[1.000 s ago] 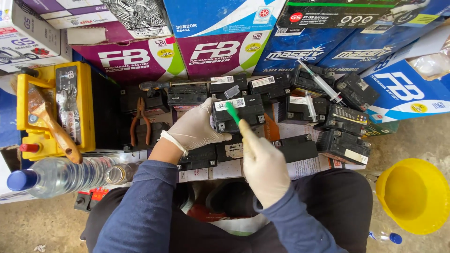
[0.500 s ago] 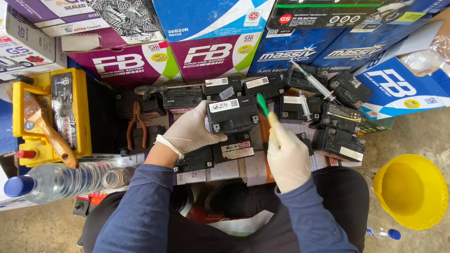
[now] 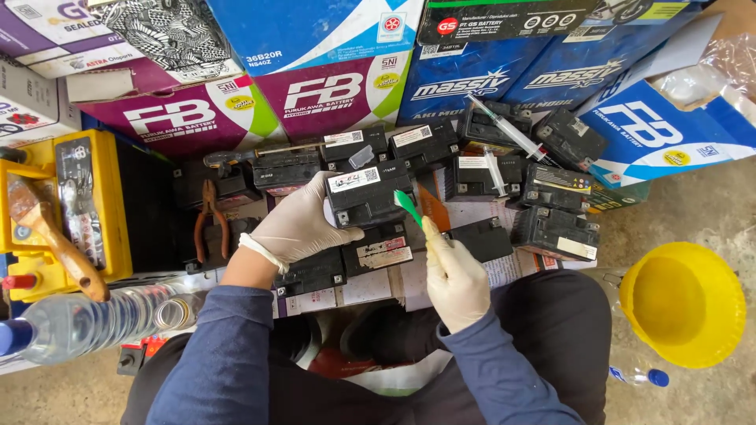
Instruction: Cleaning the top surface and terminals of a lead-acid battery using a toothbrush
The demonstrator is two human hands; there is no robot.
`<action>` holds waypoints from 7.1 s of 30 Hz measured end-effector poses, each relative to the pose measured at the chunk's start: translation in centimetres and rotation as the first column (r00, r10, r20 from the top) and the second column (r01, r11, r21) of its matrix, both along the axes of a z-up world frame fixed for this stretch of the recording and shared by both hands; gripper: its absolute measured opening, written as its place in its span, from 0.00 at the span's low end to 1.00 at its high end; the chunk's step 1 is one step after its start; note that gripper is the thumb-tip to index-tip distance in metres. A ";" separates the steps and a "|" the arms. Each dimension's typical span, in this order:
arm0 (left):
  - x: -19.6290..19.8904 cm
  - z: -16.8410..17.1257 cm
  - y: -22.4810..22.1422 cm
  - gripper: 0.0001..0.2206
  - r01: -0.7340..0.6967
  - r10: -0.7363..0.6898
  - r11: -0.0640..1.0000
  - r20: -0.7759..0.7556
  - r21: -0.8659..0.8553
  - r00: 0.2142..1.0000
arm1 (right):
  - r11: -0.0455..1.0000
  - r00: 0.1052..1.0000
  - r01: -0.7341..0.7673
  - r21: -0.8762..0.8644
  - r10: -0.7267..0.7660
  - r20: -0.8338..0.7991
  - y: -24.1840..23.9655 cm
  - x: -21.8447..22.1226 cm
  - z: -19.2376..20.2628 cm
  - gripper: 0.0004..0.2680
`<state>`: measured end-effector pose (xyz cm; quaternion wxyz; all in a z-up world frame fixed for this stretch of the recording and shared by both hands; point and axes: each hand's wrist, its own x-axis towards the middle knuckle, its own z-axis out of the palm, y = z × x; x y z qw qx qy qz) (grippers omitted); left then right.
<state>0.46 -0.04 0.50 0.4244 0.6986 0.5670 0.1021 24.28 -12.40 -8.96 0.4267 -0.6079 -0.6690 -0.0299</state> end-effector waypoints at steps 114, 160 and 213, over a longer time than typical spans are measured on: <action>1.3 -2.8 0.4 0.27 -0.227 0.455 0.885 0.646 -0.407 0.613 | 0.979 0.939 -0.094 -0.180 0.027 -0.342 2.9 -3.4 4.1 0.16; -0.1 -2.0 0.3 0.42 -0.081 0.292 0.939 0.652 -0.334 0.700 | 0.972 0.925 -0.164 -0.169 0.092 -0.369 2.0 -7.3 5.2 0.13; 0.6 -1.4 0.7 0.25 -0.161 0.510 0.835 0.632 -0.526 0.583 | 0.992 0.955 -0.072 -0.103 0.038 -0.293 -0.8 -3.8 3.7 0.15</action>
